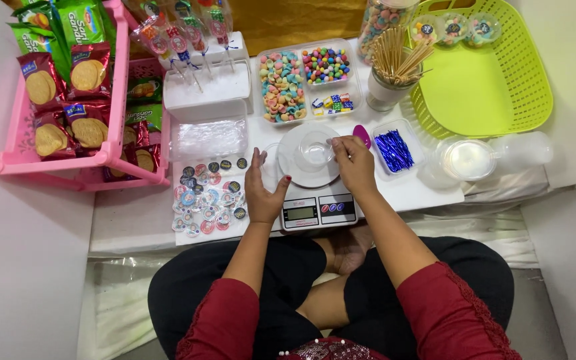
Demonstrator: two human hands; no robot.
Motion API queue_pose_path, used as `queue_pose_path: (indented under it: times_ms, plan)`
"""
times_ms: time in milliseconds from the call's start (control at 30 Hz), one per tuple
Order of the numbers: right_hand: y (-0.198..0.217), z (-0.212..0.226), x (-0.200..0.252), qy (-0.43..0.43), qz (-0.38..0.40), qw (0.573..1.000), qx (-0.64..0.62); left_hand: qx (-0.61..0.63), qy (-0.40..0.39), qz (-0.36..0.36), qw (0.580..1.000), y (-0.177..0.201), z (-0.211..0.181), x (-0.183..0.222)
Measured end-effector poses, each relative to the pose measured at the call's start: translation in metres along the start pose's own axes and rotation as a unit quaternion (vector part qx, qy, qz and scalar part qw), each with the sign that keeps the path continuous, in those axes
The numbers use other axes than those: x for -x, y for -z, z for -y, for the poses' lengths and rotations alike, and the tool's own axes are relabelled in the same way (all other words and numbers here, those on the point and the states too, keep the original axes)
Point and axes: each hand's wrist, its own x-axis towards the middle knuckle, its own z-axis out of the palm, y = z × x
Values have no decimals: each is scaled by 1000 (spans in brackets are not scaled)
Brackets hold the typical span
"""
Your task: Packaging small candies into a container using a spoon and weighing them on a digital scale
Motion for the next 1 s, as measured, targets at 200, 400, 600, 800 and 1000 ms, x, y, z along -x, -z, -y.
queue_pose_path:
  times_ms: [200,400,600,800,1000]
  plan:
    - [2,15,8,9,-12,1000,-12,-28,-17,15,999,3,-2,-2]
    - [-1,19,5,24,-33,999,-11,-47,6,37,998,1,4,-1]
    - [34,31,-8,-14,-10,1000,-12,-38,16,33,999,2,4,-2]
    - [83,6,14,-101,166,878,438,-27,31,33,999,6,-1,-4]
    - [57,-36,37,-83,190,844,495,-13,18,19,1000,4,2,-2]
